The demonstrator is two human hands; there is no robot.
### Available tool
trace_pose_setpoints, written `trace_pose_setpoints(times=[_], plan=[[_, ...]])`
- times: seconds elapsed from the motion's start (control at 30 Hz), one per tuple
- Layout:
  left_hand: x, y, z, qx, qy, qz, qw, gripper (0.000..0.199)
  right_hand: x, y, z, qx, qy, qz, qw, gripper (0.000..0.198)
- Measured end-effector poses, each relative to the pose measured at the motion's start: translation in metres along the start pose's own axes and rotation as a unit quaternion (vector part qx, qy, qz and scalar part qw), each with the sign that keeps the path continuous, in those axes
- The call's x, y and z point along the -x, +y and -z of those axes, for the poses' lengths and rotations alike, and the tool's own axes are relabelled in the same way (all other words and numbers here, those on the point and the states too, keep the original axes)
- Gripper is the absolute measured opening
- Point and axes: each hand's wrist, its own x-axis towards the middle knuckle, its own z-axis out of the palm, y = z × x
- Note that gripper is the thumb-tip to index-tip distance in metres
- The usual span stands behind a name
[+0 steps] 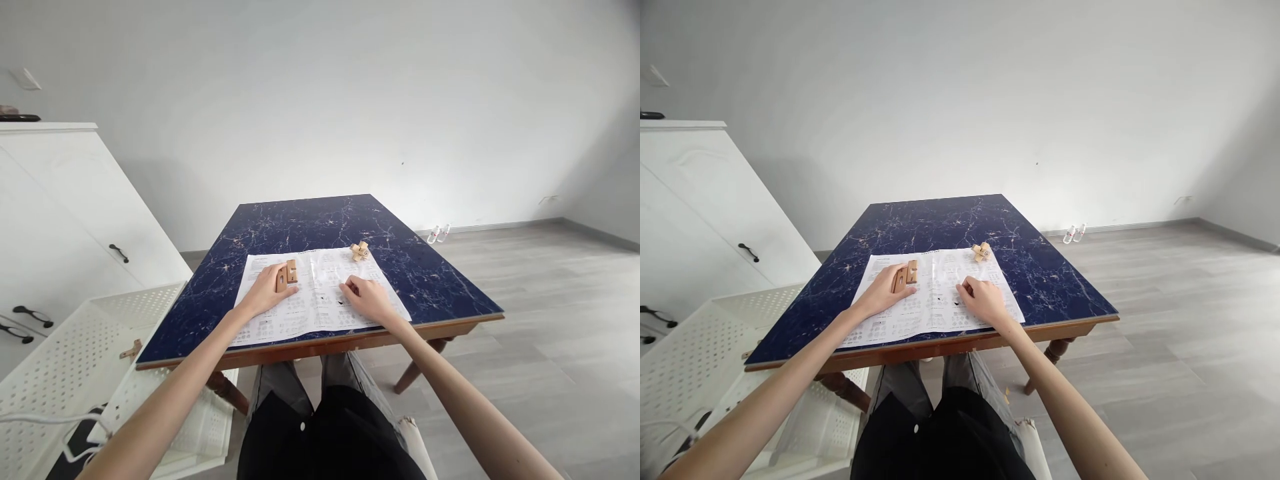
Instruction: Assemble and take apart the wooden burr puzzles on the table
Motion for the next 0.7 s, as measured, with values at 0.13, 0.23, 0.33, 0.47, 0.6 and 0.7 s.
trace_pose_setpoints(times=[0.13, 0.23, 0.33, 0.47, 0.6, 0.7], plan=[[-0.009, -0.006, -0.001, -0.01, -0.002, 0.009, 1.0, 0.108, -0.003, 0.004, -0.005, 0.002, 0.007, 0.002, 1.0, 0.028], [-0.021, -0.009, -0.002, -0.012, -0.016, 0.009, 1.0, 0.113, -0.005, 0.006, -0.007, 0.003, 0.013, 0.006, 1.0, 0.028], [-0.031, -0.008, -0.005, -0.011, -0.021, 0.002, 1.0, 0.109, -0.005, 0.006, -0.008, 0.006, 0.017, 0.007, 1.0, 0.028], [-0.034, -0.003, -0.008, -0.01, -0.007, -0.006, 1.0, 0.1, -0.004, 0.005, -0.008, 0.007, 0.016, 0.009, 1.0, 0.029], [-0.026, 0.001, -0.009, -0.012, 0.008, -0.013, 1.0, 0.094, -0.005, 0.006, -0.009, 0.007, 0.018, 0.01, 1.0, 0.029], [-0.014, 0.006, -0.008, -0.013, 0.012, -0.021, 1.0, 0.091, -0.005, 0.007, -0.01, 0.005, 0.018, 0.01, 1.0, 0.029]])
